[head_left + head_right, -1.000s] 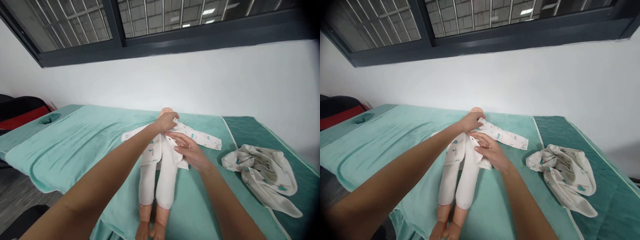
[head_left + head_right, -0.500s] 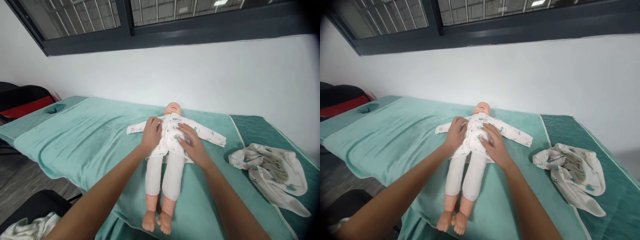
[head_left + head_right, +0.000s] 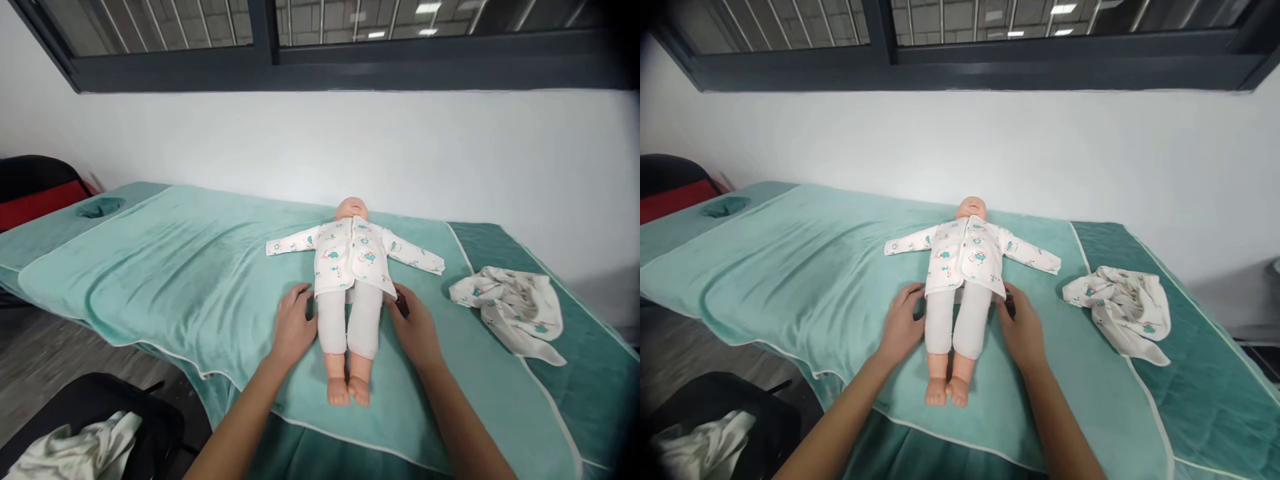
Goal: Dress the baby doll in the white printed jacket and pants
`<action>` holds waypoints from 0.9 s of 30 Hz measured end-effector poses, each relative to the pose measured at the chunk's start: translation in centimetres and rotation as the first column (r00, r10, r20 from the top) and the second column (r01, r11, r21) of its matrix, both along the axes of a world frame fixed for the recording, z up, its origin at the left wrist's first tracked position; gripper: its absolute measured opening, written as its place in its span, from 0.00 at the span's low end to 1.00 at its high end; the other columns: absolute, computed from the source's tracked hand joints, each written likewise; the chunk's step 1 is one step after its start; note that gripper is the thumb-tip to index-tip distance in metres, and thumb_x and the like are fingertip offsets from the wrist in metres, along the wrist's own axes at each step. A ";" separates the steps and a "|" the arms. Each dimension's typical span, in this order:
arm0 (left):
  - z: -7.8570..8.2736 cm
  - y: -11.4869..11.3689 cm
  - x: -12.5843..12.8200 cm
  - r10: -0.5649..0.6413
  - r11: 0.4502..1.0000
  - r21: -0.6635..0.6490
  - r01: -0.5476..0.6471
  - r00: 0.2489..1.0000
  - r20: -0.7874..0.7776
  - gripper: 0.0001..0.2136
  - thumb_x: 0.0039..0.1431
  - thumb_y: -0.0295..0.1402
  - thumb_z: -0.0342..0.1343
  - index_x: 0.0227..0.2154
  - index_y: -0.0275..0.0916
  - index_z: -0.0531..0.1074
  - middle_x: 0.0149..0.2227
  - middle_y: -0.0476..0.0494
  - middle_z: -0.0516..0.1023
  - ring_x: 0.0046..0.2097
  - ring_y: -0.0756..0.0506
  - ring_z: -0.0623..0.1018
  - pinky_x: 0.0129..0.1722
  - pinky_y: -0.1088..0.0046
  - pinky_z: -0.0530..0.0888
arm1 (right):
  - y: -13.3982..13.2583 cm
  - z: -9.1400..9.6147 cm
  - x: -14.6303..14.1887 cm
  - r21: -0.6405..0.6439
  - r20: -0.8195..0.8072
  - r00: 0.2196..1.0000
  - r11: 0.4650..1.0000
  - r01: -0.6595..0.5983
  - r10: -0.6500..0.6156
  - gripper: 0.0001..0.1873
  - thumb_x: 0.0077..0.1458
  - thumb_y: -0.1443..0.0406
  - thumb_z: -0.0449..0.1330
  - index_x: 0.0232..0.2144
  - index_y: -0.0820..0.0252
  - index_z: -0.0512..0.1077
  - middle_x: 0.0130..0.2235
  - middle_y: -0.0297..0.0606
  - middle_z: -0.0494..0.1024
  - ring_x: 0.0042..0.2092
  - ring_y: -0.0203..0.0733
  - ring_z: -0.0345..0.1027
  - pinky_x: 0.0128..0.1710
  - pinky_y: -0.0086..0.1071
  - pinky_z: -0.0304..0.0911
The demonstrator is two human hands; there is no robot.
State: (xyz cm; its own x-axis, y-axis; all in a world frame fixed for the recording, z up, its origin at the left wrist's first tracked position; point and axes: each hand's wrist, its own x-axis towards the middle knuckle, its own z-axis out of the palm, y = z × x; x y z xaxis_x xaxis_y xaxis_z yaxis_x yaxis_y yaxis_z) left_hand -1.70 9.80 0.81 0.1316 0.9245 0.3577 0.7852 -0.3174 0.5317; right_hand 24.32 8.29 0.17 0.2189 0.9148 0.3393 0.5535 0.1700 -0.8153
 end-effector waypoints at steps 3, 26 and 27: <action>0.5 0.4 0.7 0.014 1.000 0.011 -0.013 0.997 -0.076 0.13 0.60 0.31 0.55 0.47 0.41 0.73 0.56 0.42 0.73 0.57 0.39 0.71 0.56 0.56 0.66 | 0.2 0.3 -0.6 0.020 0.114 0.989 0.996 0.090 -0.092 0.19 0.62 0.55 0.54 0.51 0.56 0.72 0.44 0.41 0.78 0.40 0.43 0.70 0.42 0.36 0.64; 0.1 1.0 1.4 0.172 0.972 0.143 -0.186 0.980 0.103 0.04 0.60 0.27 0.51 0.34 0.40 0.69 0.49 0.38 0.75 0.52 0.37 0.73 0.50 0.55 0.70 | -0.7 1.1 -0.6 -0.181 0.244 0.895 0.889 0.421 -0.374 0.20 0.59 0.58 0.52 0.50 0.55 0.72 0.32 0.38 0.76 0.31 0.44 0.65 0.29 0.34 0.52; 0.1 0.9 1.5 0.169 0.971 0.153 -0.184 0.980 0.110 0.05 0.60 0.28 0.51 0.38 0.40 0.69 0.52 0.37 0.72 0.54 0.36 0.72 0.51 0.54 0.69 | -0.6 1.0 -0.5 -0.137 0.223 0.901 0.903 0.407 -0.372 0.21 0.58 0.59 0.52 0.52 0.55 0.71 0.37 0.40 0.76 0.34 0.46 0.67 0.31 0.35 0.56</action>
